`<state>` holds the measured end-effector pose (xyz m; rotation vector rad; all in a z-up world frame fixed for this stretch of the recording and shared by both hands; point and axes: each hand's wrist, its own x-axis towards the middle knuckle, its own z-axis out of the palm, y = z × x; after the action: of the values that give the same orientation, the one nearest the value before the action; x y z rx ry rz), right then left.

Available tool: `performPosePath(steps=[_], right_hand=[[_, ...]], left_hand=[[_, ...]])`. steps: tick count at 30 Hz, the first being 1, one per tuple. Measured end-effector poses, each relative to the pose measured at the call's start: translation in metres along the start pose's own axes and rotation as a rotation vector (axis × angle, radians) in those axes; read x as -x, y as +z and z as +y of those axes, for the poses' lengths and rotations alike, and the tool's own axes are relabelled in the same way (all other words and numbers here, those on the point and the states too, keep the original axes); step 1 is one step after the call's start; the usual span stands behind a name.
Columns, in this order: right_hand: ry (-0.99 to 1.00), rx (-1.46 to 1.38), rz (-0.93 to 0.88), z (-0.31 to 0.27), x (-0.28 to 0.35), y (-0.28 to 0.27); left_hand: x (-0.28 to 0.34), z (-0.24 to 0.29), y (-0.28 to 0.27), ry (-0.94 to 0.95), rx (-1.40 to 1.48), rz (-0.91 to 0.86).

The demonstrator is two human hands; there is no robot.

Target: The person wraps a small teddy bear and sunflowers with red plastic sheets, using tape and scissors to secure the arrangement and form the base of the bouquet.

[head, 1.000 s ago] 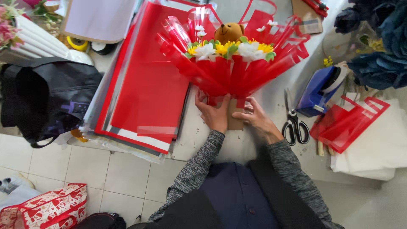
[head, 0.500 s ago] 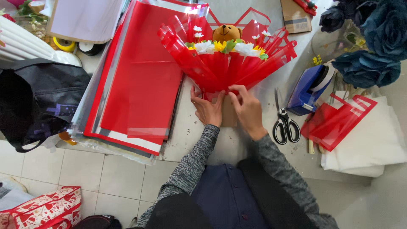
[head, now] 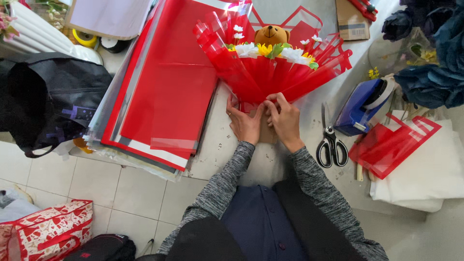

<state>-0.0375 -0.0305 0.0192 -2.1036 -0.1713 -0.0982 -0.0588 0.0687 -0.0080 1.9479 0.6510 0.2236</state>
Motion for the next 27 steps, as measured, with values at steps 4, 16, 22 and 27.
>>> performPosePath(steps=[4,16,22,27], right_hand=[[-0.014,0.02,0.029,-0.005,0.005,0.001],[-0.045,0.098,0.118,0.005,0.008,0.009],[-0.012,0.156,0.151,0.012,0.008,0.014],[0.012,0.118,0.155,0.014,0.006,0.015]], left_hand=[[0.001,-0.008,0.0,0.007,0.026,-0.032],[-0.005,-0.014,-0.001,-0.075,0.082,-0.019],[-0.023,-0.049,-0.003,-0.107,0.499,-0.087],[-0.037,-0.076,0.005,-0.359,0.468,-0.145]])
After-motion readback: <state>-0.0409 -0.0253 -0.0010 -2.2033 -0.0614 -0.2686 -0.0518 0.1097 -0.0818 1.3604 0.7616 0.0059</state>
